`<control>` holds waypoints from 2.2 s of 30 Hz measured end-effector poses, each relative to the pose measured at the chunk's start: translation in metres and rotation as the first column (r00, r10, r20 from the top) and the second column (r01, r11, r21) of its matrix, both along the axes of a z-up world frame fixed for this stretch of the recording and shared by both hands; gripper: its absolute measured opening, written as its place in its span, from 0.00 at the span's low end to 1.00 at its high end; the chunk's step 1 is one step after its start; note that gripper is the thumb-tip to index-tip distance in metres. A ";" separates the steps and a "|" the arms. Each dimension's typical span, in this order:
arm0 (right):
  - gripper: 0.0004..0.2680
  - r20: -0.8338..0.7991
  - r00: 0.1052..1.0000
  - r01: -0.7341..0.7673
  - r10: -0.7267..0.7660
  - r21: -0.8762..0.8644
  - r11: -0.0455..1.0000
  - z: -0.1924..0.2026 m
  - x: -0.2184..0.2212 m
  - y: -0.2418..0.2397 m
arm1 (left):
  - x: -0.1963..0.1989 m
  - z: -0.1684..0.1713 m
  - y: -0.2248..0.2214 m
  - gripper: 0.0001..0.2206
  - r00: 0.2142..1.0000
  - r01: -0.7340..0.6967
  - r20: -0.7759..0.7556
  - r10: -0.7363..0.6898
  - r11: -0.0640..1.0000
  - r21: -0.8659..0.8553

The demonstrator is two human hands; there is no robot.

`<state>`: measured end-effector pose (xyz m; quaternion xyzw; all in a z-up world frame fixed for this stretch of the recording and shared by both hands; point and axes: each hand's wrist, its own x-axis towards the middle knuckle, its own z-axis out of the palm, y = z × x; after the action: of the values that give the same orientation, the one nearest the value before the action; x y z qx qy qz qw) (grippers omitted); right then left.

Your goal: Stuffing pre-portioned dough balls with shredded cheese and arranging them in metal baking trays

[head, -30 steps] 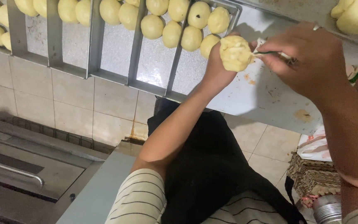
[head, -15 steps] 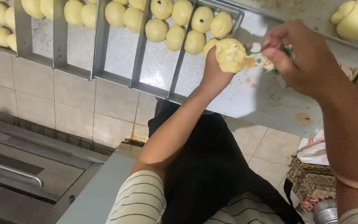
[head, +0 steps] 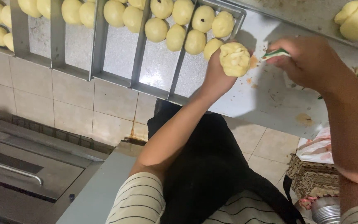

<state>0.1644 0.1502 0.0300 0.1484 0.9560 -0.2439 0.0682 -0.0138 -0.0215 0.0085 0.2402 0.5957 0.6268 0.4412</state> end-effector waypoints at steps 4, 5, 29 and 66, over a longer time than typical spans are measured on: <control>0.20 0.049 0.985 0.173 -0.167 -0.203 0.964 0.019 -0.013 -0.010 | 0.008 -0.018 0.002 0.06 1.000 -0.014 0.006 0.014 1.000 0.003; 0.14 -0.113 0.990 0.034 -0.084 -0.387 0.922 0.023 -0.016 -0.011 | 0.010 -0.024 0.002 0.05 1.000 -0.009 0.002 0.009 1.000 0.013; 0.09 -0.232 0.963 0.089 -0.140 -0.215 0.973 0.018 0.009 -0.009 | 0.023 -0.007 0.014 0.02 0.996 0.064 -0.056 -0.063 0.998 0.009; 0.08 -0.232 0.931 0.213 -0.282 -0.280 0.936 -0.077 0.019 0.020 | -0.129 0.040 -0.160 0.17 0.957 -0.219 0.145 0.252 0.952 -0.212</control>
<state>0.1837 0.1697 -0.0474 0.2244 0.8912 -0.3868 -0.0756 -0.1430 -0.1818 0.0483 0.0688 0.6383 0.6323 0.4336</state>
